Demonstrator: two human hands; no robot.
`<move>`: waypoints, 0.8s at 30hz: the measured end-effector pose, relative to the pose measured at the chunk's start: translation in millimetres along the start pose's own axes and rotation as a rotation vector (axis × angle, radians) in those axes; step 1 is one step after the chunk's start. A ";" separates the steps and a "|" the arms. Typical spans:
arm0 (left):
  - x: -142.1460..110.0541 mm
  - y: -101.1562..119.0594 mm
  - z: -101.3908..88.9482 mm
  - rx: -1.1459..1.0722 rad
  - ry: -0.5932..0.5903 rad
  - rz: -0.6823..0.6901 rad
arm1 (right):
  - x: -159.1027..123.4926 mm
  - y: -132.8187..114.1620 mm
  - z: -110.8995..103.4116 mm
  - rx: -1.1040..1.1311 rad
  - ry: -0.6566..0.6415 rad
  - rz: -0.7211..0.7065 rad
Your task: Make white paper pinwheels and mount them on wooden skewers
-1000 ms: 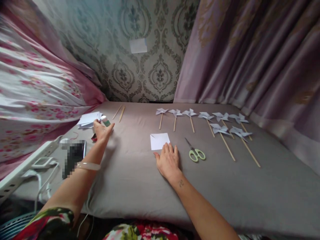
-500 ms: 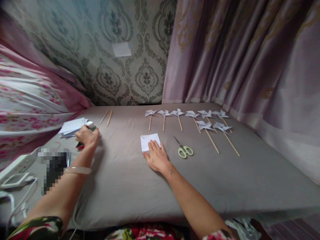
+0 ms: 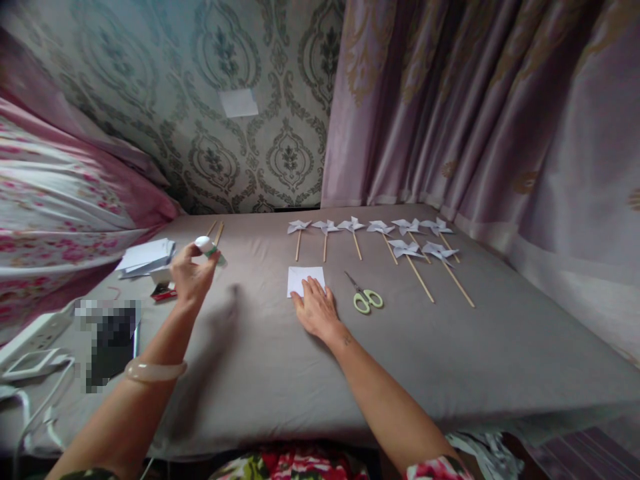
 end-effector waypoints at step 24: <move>-122.6 75.2 25.0 -0.884 -0.557 -0.562 | 5.8 -1.6 -17.8 1.461 -0.299 0.773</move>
Point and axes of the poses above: each hand's wrist, its own x-axis towards the middle knuckle, its own z-axis out of the palm, y = z × x, the point moved 1 cm from there along x, towards the middle knuckle, and after that the axes turned 14 degrees about y, right-handed, at the moved point
